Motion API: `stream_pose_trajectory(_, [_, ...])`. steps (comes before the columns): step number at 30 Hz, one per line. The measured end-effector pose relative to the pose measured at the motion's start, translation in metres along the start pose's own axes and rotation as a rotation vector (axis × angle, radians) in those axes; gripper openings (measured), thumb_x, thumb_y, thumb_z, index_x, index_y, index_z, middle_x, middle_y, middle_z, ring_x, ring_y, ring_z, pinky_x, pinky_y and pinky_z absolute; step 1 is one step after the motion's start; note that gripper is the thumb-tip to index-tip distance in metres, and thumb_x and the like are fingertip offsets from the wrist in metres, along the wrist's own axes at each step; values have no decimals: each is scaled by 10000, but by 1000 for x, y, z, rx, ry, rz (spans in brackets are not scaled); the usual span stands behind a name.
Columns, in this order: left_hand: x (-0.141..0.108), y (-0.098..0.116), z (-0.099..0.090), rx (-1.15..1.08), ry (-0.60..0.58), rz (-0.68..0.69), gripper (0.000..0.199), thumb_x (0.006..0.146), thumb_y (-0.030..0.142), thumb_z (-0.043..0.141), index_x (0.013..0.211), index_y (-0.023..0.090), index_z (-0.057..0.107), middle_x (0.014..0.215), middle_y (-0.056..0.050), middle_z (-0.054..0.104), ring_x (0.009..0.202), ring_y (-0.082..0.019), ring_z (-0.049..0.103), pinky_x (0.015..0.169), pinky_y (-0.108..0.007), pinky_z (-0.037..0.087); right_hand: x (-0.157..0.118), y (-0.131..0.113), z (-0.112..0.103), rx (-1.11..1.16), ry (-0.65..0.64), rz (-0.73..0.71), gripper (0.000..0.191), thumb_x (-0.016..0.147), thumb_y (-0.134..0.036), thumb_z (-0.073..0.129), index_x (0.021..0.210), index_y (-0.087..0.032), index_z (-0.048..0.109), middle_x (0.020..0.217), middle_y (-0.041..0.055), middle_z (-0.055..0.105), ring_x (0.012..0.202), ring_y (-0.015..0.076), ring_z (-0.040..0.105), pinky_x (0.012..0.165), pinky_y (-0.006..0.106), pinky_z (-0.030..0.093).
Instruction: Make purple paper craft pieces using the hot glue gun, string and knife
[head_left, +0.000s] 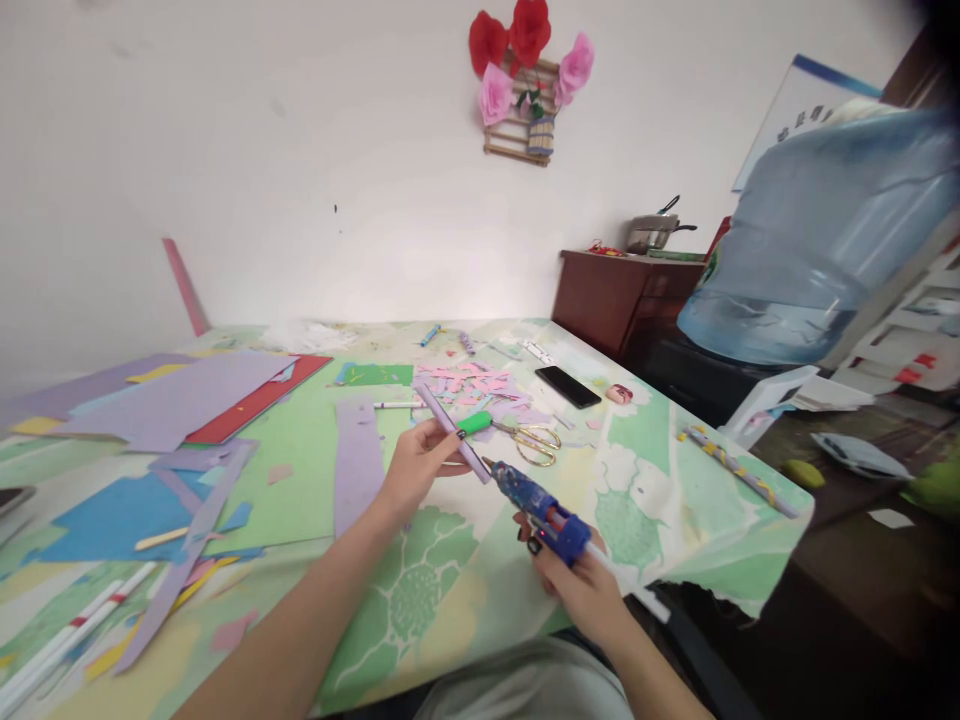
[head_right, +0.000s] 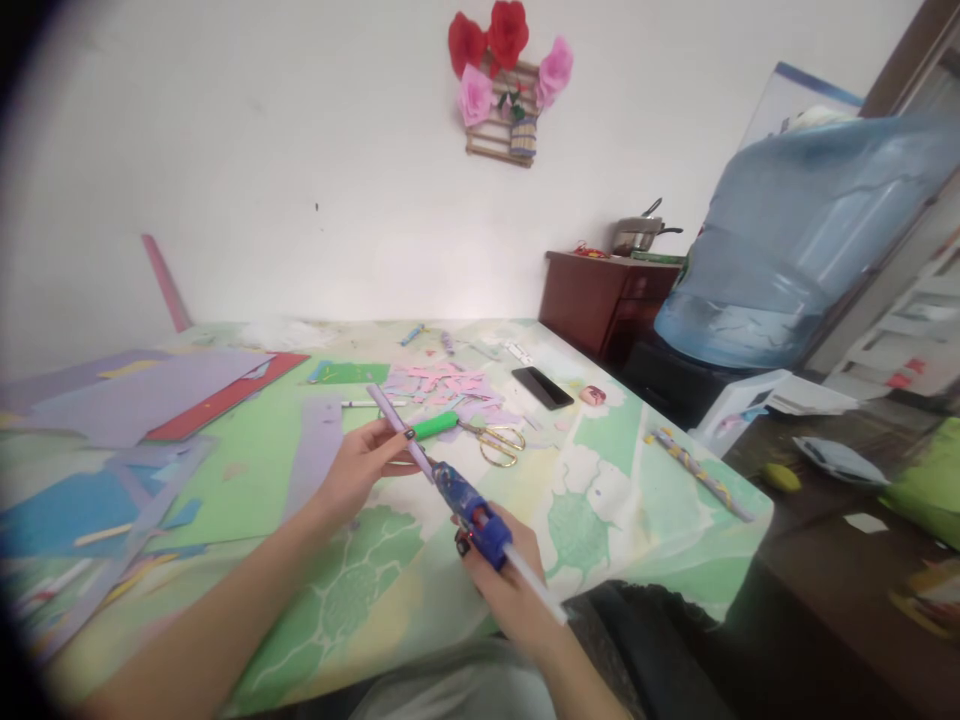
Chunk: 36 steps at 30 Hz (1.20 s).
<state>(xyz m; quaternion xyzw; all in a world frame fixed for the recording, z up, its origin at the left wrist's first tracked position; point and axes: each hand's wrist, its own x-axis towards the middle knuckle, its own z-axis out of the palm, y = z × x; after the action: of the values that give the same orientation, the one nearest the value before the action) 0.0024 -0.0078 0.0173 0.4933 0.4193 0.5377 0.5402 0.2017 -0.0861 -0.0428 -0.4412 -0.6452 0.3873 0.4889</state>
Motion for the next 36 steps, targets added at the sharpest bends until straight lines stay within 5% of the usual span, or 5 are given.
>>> stream_pose_trajectory(5, [-2, 1, 1, 39, -22, 16, 332, 690, 389, 700, 872, 124, 617, 737, -57, 696, 697, -216, 685, 703, -383, 579, 5, -21, 4, -237, -7, -119, 165, 797, -240, 492, 891, -156, 597, 749, 34, 598, 657, 149, 526, 580, 243, 404])
stream_pose_trajectory(16, [-4, 2, 2, 48, -34, 21, 321, 685, 393, 700, 842, 124, 624, 705, -49, 680, 661, -198, 670, 664, -364, 585, 7, -30, 9, -321, 15, -165, 90, 779, -207, 463, 690, -194, 465, 624, -15, 476, 573, 122, 449, 529, 215, 361])
stream_pose_trajectory(36, [-2, -1, 1, 55, -42, 54, 326, 680, 389, 703, 848, 118, 638, 713, -58, 687, 660, -209, 675, 656, -375, 585, 5, -15, 12, -300, 14, -81, 60, 741, -190, 500, 756, -173, 555, 644, -10, 545, 581, 123, 494, 535, 206, 384])
